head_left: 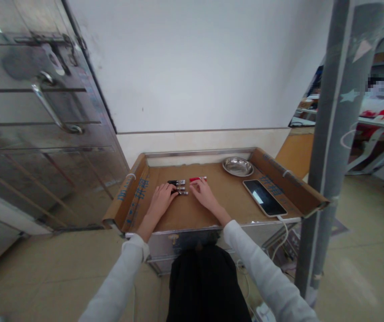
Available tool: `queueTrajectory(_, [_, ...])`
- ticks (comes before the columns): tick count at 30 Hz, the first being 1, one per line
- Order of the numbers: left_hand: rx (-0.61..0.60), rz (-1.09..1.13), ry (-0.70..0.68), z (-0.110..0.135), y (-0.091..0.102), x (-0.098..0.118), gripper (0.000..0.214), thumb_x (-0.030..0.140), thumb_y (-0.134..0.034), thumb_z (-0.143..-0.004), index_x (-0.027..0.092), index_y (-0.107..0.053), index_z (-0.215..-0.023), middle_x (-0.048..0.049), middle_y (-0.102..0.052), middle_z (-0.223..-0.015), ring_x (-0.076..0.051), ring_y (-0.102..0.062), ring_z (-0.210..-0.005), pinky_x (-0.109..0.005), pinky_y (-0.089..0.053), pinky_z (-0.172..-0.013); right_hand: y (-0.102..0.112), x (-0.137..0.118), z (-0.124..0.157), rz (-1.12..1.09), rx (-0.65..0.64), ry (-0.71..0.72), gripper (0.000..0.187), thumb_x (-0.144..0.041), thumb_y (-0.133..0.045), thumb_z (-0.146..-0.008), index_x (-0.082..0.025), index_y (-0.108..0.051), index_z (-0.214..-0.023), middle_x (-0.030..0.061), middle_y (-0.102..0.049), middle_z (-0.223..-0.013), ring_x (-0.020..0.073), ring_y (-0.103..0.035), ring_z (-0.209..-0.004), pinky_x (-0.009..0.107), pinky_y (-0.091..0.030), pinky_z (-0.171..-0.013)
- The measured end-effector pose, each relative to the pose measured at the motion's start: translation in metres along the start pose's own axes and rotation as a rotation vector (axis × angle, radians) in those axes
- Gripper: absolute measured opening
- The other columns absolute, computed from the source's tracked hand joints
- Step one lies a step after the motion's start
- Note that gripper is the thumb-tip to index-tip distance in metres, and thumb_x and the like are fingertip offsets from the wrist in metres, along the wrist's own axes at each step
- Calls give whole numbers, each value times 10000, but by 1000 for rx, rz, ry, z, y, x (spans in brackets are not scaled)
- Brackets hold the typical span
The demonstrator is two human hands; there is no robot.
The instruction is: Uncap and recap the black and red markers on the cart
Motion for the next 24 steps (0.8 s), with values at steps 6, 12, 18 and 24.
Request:
queueTrajectory(6, [8, 139, -7, 2, -4, -1, 136, 312, -527, -869, 190, -585, -883, -50, -647, -903, -219, -572, -892, -361, -408, -811, -7, -3, 2, -75, 40, -9, 145, -266, -498, -848, -182, -614, -872, 102, -594, -979, 208, -521, -958, 397, -399, -913])
queueTrajectory(12, [194, 603, -3, -18, -1, 27, 181, 306, -574, -840, 186, -546, -973, -42, -630, -929, -156, -598, -846, -304, -477, -780, -7, -10, 2, -749, 70, -317, 139, -286, -535, -786, -207, -628, -851, 27, -640, -916, 151, -560, -832, 301, -447, -778])
queueTrajectory(18, [369, 690, 2, -43, 1, 66, 200, 248, -589, -825, 188, -588, -1016, -49, -647, -983, -149, -609, -865, -301, -483, -820, 8, -16, 4, -1457, -99, -641, 140, -119, -504, -773, -183, -623, -736, -20, -639, -694, 88, -570, -646, 216, -481, -663])
queueTrajectory(24, [360, 812, 91, -49, 4, 67, 216, 281, -610, -804, 193, -619, -1001, -35, -669, -918, -144, -621, -796, -284, -494, -780, 25, -9, 15, -1540, -179, -678, 199, -139, -463, -853, -163, -658, -819, 18, -697, -804, 81, -629, -755, 181, -521, -724])
Point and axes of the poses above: each hand's wrist, its own z-axis away from the middle knuckle, its own y-axis out of the back of the hand, x = y × z, the point moved 1 cm from there along -z, towards the middle knuckle
